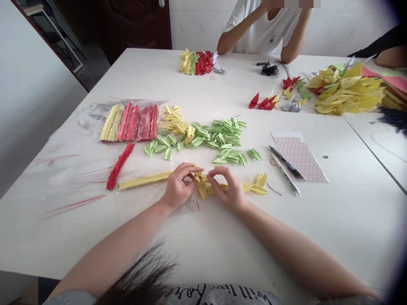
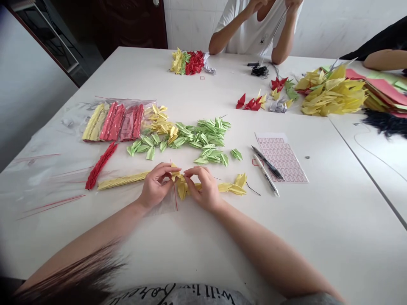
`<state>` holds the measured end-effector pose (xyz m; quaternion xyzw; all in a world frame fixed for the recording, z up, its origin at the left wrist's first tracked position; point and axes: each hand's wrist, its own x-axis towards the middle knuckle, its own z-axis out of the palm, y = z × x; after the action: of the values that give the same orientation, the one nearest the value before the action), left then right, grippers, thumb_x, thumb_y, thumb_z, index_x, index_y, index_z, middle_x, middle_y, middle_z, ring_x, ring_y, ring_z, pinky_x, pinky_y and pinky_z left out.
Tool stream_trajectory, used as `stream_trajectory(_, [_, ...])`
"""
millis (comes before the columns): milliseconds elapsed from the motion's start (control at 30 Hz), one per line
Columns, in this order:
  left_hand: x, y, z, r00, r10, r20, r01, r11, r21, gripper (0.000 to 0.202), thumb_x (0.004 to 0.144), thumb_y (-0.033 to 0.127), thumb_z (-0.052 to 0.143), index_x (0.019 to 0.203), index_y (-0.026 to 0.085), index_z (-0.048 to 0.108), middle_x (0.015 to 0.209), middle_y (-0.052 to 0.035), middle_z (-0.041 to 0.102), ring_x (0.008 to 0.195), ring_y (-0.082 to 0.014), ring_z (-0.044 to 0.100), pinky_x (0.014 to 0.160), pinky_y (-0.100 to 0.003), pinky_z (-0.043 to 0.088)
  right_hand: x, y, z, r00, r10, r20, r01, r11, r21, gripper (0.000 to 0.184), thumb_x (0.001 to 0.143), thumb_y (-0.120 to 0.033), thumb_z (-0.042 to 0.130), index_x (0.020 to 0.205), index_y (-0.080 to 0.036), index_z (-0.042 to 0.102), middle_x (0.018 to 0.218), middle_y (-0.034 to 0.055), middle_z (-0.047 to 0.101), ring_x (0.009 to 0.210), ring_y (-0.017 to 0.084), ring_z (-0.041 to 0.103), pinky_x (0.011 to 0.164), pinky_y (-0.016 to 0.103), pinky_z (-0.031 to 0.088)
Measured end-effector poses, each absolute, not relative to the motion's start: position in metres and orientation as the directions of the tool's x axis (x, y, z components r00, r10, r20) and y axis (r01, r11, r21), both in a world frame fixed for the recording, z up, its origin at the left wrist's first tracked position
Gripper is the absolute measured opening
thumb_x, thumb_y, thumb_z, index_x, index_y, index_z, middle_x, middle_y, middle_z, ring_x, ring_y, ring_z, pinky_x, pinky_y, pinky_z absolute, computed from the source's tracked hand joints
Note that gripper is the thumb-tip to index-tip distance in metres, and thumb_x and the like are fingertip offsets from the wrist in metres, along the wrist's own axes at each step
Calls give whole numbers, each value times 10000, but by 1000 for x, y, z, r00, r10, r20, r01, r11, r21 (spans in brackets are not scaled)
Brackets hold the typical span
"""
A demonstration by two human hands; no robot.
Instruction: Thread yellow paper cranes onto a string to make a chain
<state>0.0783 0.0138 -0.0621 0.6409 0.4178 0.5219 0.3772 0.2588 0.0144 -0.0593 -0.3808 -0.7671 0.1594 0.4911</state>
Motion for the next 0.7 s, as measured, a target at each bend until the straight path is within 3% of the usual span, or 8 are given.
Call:
stream_trajectory(167, [78, 14, -63, 99, 908, 408, 232, -419, 878, 259, 826, 121, 597, 1021, 212, 740, 1008, -62, 673, 899, -158, 641, 712, -245, 537, 258, 12, -54, -355, 581, 732, 425, 798, -427, 254, 899, -94, 553, 1087, -265, 550, 822, 11, 683, 721, 188, 648, 883, 454, 519])
stream_trajectory(300, [79, 11, -60, 141, 840, 524, 390, -534, 750, 230, 851, 135, 594, 1020, 224, 722, 959, -49, 697, 933, -190, 635, 822, -319, 538, 257, 10, -57, -410, 510, 756, 424, 840, -337, 313, 870, -66, 574, 1108, -269, 549, 835, 8, 686, 752, 186, 661, 885, 456, 529])
stream_trajectory(500, [80, 10, -56, 187, 683, 706, 516, -680, 520, 240, 887, 132, 531, 1054, 215, 682, 956, -60, 676, 1024, -213, 622, 947, -375, 519, 258, 10, -57, -406, 480, 778, 427, 852, -302, 345, 852, -48, 572, 1131, -250, 548, 834, 17, 690, 748, 184, 670, 864, 457, 561])
stream_trajectory(600, [80, 9, -57, 172, 698, 695, 518, -664, 539, 247, 910, 127, 501, 1077, 210, 664, 1019, -74, 636, 1072, -208, 626, 959, -365, 526, 258, 9, -58, -424, 499, 756, 389, 854, -346, 364, 870, -54, 544, 1174, -254, 533, 899, 45, 702, 819, 192, 697, 792, 398, 593])
stream_trajectory(700, [80, 8, -59, 137, 720, 680, 543, -629, 557, 244, 921, 123, 492, 1071, 216, 661, 1003, -65, 610, 976, -178, 641, 870, -315, 549, 258, 8, -59, -436, 526, 730, 337, 848, -409, 390, 884, -56, 523, 1222, -250, 518, 967, 79, 706, 900, 200, 708, 719, 332, 598])
